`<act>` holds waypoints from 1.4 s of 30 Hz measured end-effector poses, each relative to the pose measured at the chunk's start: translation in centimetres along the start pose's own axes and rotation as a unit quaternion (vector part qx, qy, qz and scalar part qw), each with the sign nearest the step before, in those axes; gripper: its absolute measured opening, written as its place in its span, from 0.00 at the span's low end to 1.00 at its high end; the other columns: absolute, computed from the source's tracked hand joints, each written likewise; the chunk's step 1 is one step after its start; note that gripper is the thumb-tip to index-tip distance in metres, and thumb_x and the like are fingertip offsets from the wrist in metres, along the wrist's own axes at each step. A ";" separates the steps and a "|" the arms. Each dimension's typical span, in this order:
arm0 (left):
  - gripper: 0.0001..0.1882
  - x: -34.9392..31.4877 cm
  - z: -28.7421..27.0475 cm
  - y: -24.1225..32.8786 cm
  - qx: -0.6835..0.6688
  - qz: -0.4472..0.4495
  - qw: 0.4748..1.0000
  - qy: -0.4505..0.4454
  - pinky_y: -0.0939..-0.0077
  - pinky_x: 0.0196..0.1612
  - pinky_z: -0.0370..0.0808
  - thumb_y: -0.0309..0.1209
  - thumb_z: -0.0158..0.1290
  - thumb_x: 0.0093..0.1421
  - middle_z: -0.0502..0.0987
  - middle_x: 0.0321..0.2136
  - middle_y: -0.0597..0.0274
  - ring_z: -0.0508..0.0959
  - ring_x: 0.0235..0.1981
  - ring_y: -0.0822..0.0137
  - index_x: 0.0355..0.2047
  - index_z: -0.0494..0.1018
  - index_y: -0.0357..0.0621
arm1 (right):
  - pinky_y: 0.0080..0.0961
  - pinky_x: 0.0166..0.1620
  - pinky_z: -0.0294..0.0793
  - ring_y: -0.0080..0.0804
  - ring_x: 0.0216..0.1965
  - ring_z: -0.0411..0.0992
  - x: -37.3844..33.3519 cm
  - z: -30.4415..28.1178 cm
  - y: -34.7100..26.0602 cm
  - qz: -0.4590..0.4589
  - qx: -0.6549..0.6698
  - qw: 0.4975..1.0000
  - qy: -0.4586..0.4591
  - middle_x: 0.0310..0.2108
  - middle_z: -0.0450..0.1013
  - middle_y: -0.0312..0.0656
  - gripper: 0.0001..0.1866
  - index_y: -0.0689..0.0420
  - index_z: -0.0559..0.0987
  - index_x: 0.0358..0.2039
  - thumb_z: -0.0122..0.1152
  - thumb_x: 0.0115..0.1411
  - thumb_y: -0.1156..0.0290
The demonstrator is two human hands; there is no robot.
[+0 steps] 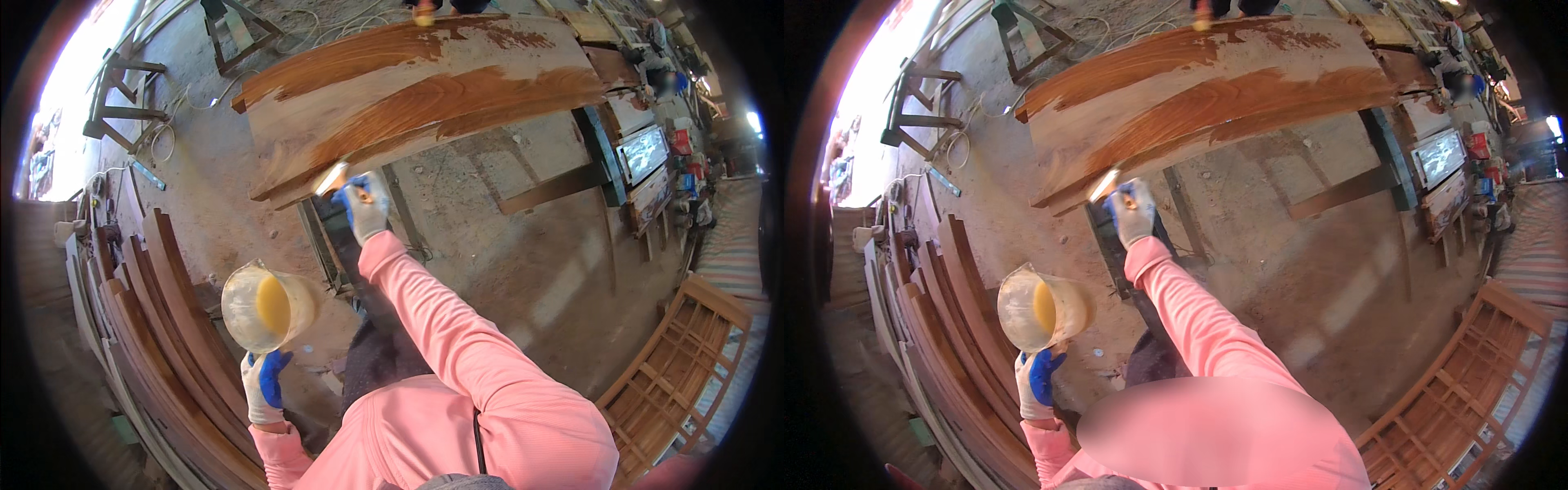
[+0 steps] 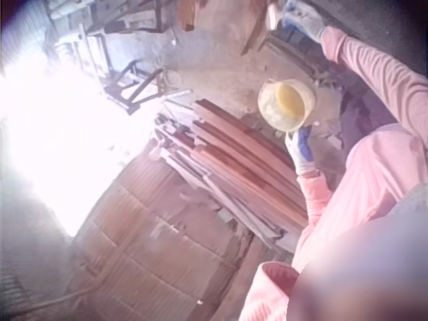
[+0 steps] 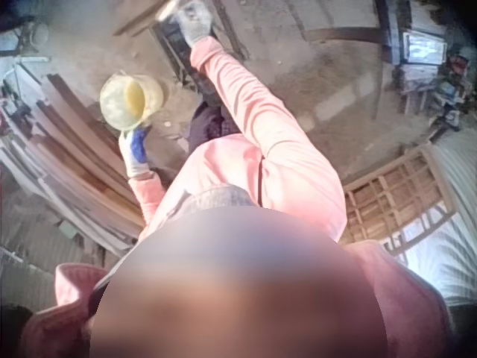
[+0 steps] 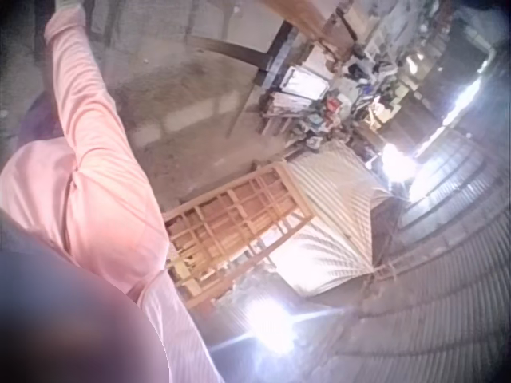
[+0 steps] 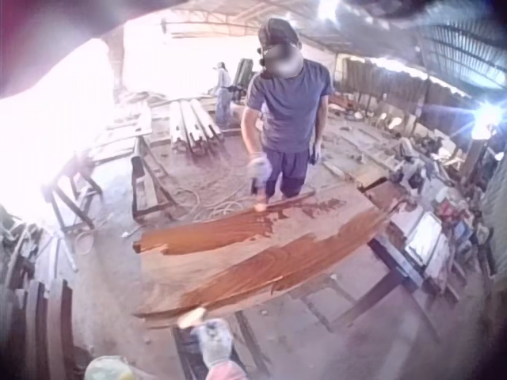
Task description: The person applies wood stain to large wooden planks using a brush and container. They dip the brush into the container, spread the stain across the plank surface, and reposition the planks to continue coverage.
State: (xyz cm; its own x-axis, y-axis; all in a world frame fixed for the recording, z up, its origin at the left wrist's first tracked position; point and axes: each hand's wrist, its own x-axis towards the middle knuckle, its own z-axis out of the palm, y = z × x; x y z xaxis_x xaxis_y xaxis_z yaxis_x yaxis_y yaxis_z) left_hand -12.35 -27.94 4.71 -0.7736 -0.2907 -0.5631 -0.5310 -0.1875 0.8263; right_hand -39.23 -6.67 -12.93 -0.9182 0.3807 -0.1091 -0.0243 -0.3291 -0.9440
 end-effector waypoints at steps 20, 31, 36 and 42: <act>0.15 -1.9 7.6 1.1 -0.070 -0.039 0.996 0.042 0.58 0.49 0.79 0.24 0.50 0.62 0.76 0.46 0.54 0.79 0.44 0.59 0.48 0.71 0.30 | 0.27 0.35 0.78 0.26 0.28 0.74 9.4 -11.5 -5.0 0.011 0.141 0.990 -0.018 0.28 0.74 0.37 0.05 0.56 0.74 0.30 0.62 0.57 0.78; 0.20 -1.1 8.4 0.0 -0.014 -0.039 0.999 0.005 0.59 0.51 0.78 0.27 0.51 0.62 0.76 0.48 0.52 0.78 0.48 0.57 0.53 0.67 0.32 | 0.23 0.36 0.68 0.20 0.32 0.66 0.5 -5.0 -2.5 -0.142 -0.239 0.942 -0.188 0.29 0.68 0.34 0.09 0.55 0.74 0.32 0.66 0.56 0.70; 0.17 -0.5 8.1 -0.4 0.059 0.047 0.996 -0.046 0.57 0.50 0.79 0.25 0.50 0.62 0.76 0.46 0.51 0.79 0.47 0.57 0.51 0.68 0.31 | 0.19 0.35 0.73 0.19 0.30 0.70 9.3 -14.5 -8.8 0.000 -0.085 0.990 -0.111 0.28 0.71 0.33 0.04 0.57 0.75 0.30 0.62 0.58 0.78; 0.09 1.2 8.8 1.9 0.017 0.006 0.999 -0.045 0.60 0.49 0.79 0.17 0.48 0.59 0.75 0.44 0.50 0.79 0.43 0.59 0.41 0.73 0.27 | 0.36 0.37 0.73 0.43 0.33 0.70 8.5 -13.8 -7.6 -0.372 -0.505 0.779 0.019 0.32 0.68 0.44 0.03 0.58 0.72 0.30 0.56 0.54 0.77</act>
State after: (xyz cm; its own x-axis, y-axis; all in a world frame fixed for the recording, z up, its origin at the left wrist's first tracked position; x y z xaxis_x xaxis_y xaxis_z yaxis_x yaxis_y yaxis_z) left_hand -17.33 -20.34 5.49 -0.8068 -0.2076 -0.5531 -0.5318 -0.1524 0.8330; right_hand -41.34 11.01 -10.99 -0.7854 0.1728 0.5944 -0.2037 0.8346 -0.5118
